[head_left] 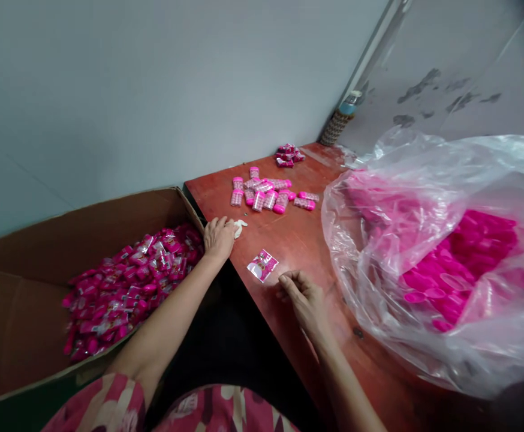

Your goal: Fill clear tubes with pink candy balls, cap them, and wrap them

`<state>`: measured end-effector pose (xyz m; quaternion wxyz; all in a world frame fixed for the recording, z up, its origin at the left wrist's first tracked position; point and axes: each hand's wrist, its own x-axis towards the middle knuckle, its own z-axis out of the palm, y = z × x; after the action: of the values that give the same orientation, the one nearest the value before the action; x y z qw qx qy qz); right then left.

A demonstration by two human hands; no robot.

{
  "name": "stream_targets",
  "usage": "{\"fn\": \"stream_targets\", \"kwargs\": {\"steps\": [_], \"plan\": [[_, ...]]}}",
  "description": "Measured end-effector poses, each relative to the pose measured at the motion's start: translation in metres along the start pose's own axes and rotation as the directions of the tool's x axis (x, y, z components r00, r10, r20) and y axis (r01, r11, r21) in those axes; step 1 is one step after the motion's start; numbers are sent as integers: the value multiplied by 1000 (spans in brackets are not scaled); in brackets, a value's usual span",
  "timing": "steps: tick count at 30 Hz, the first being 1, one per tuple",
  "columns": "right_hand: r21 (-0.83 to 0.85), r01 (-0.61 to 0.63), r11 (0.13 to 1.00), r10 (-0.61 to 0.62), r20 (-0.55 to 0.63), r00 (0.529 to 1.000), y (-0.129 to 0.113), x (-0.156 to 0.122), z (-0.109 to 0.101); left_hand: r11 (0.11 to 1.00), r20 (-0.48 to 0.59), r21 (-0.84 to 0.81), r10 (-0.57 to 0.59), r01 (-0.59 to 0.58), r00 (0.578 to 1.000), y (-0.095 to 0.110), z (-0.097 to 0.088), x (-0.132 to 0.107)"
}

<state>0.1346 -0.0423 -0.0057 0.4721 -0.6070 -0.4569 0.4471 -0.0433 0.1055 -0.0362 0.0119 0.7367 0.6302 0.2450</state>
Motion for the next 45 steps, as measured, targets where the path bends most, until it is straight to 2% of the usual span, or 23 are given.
{"fn": "stream_targets", "kwargs": {"steps": [3,6,8,11,13,20,25,27,29,30,32,34,36,38,40,41,43,45], "plan": [[4,3,1000,-3,2,1000,2,0,1,1000,30,-2,4,-4,1000,-4,6,4],[13,-6,1000,6,-5,1000,1,2,-1,999,-4,-42,33,-33,999,6,0,-8],[20,-22,1000,22,-16,1000,1,3,-3,985,-16,-98,143,-144,990,18,-8,-22],[20,-31,999,31,-26,999,0,5,-6,911,57,-221,368,-348,928,35,-13,-47],[13,-23,1000,24,-23,999,1,6,-7,880,111,-275,430,-388,896,40,-9,-59],[47,-13,999,14,-22,1000,7,13,-2,880,30,-360,344,-311,938,38,9,-66],[273,-36,961,60,-79,995,6,31,11,801,-17,-536,306,-267,952,50,-9,-73],[340,-50,939,76,-62,995,0,38,13,730,17,-659,253,-180,967,55,-20,-75],[365,-48,930,70,-47,996,-7,43,11,617,132,-786,123,29,984,58,-30,-75],[362,-46,931,61,-29,998,-12,45,9,537,227,-829,68,156,972,59,-33,-74],[333,-65,941,48,57,997,-19,47,5,364,438,-846,55,390,897,59,-37,-71],[273,-96,957,51,169,984,-24,50,1,225,588,-801,114,555,801,58,-39,-68],[166,-86,982,37,277,960,-26,59,-4,131,666,-746,126,653,735,58,-39,-66],[1,1,1000,-1,330,944,-26,77,-12,92,700,-714,81,694,709,58,-38,-65],[-247,125,961,-60,254,965,-28,107,-21,87,707,-706,29,703,707,57,-38,-65],[-393,162,905,-108,156,982,-29,127,-26,80,709,-703,1,707,705,57,-38,-66],[-696,166,699,-228,4,974,-33,168,-35,50,725,-686,-48,726,688,58,-38,-66],[-760,138,635,-263,-44,964,-34,207,-41,5,751,-657,-84,754,655,59,-38,-67]]}}
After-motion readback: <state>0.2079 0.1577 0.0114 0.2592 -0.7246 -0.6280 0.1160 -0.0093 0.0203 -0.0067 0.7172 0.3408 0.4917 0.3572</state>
